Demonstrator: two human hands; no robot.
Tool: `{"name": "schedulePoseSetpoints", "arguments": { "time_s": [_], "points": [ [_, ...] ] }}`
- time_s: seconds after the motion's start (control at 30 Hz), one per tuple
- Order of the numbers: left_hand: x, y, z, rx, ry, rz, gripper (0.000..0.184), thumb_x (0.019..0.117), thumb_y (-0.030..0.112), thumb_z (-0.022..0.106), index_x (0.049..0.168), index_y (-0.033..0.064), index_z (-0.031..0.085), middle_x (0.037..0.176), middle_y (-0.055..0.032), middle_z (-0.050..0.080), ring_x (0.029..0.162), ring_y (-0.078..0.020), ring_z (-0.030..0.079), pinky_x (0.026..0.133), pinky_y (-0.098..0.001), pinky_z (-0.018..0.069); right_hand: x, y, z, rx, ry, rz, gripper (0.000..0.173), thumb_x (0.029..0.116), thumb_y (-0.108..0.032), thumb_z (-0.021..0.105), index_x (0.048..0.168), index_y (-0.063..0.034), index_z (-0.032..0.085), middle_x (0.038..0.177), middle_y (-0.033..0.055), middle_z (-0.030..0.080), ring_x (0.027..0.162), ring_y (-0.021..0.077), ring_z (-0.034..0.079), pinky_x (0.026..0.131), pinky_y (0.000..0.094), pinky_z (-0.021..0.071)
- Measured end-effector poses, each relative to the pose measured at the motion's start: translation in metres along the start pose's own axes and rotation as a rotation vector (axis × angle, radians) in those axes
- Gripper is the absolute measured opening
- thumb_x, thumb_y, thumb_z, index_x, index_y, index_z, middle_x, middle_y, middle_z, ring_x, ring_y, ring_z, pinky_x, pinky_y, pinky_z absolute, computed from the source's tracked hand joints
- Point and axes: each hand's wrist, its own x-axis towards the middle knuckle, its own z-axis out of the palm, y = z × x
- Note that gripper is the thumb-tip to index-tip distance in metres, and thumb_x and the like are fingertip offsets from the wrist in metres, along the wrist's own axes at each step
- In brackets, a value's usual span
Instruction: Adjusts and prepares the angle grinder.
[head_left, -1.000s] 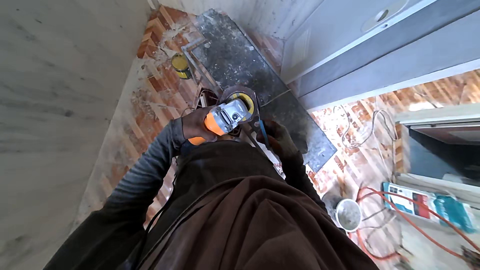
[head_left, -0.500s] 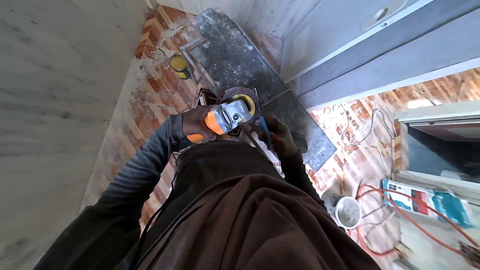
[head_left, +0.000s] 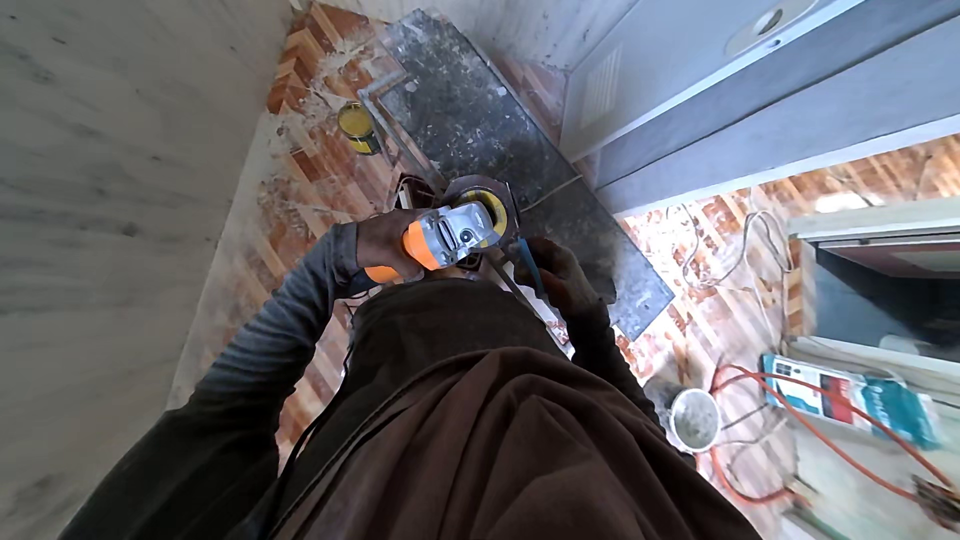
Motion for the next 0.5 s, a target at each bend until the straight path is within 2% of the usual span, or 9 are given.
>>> {"name": "schedulePoseSetpoints", "arguments": {
  "time_s": [0.07,0.13,0.2,0.27,0.37,0.5],
  "points": [
    [0.000,0.003,0.000,0.043,-0.004,-0.013,0.081,0.0516,0.021,0.092,0.127,0.0094,0.064,0.110,0.0003,0.075,0.102,-0.0085,0.071,0.091,-0.0309,0.0611,0.003,0.002,0.000,0.019,-0.026,-0.022,0.046,0.0915,-0.033,0.073,0.124,-0.0018,0.065,0.092,0.0074,0.072,0.077,0.0135,0.067,0.068,0.0299,0.0580],
    [0.000,0.008,-0.003,0.047,-0.054,-0.032,0.078,0.0540,0.019,0.093,0.126,0.0095,0.065,0.111,0.0010,0.074,0.103,-0.0076,0.070,0.093,-0.0298,0.0594,0.005,-0.004,0.000,-0.002,-0.030,-0.026,0.047,0.0907,-0.035,0.073,0.124,-0.0027,0.065,0.093,0.0075,0.072,0.078,0.0144,0.067,0.071,0.0316,0.0582],
    [-0.001,0.014,-0.003,0.062,-0.054,-0.008,0.076,0.0532,0.019,0.091,0.124,0.0075,0.066,0.110,0.0007,0.074,0.103,-0.0069,0.070,0.093,-0.0288,0.0591,0.006,-0.010,0.000,-0.033,-0.034,-0.033,0.047,0.0893,-0.036,0.075,0.123,-0.0048,0.064,0.092,0.0039,0.073,0.076,0.0111,0.067,0.068,0.0286,0.0583],
    [0.000,0.017,-0.008,0.060,-0.073,-0.017,0.075,0.0533,0.013,0.092,0.123,0.0082,0.066,0.111,0.0019,0.074,0.103,-0.0058,0.069,0.093,-0.0265,0.0587,0.007,-0.014,0.000,-0.042,-0.033,-0.026,0.047,0.0888,-0.034,0.076,0.124,-0.0054,0.065,0.090,0.0036,0.073,0.072,0.0106,0.066,0.064,0.0279,0.0577],
    [0.001,0.014,-0.013,0.079,-0.066,0.000,0.081,0.0532,0.016,0.092,0.128,0.0090,0.064,0.115,0.0032,0.073,0.108,-0.0046,0.068,0.097,-0.0255,0.0569,0.007,-0.016,0.003,-0.012,0.004,-0.005,0.044,0.0887,-0.026,0.075,0.125,-0.0034,0.065,0.090,0.0056,0.072,0.072,0.0120,0.066,0.066,0.0298,0.0586],
    [0.004,0.001,-0.013,-0.065,-0.038,0.074,0.083,0.0546,0.021,0.093,0.130,0.0066,0.061,0.115,-0.0008,0.074,0.106,-0.0090,0.070,0.095,-0.0286,0.0596,0.008,-0.011,0.013,0.019,0.077,-0.044,0.043,0.0883,-0.031,0.077,0.121,-0.0047,0.067,0.089,0.0027,0.073,0.072,0.0095,0.066,0.066,0.0275,0.0585]
  ]
}}
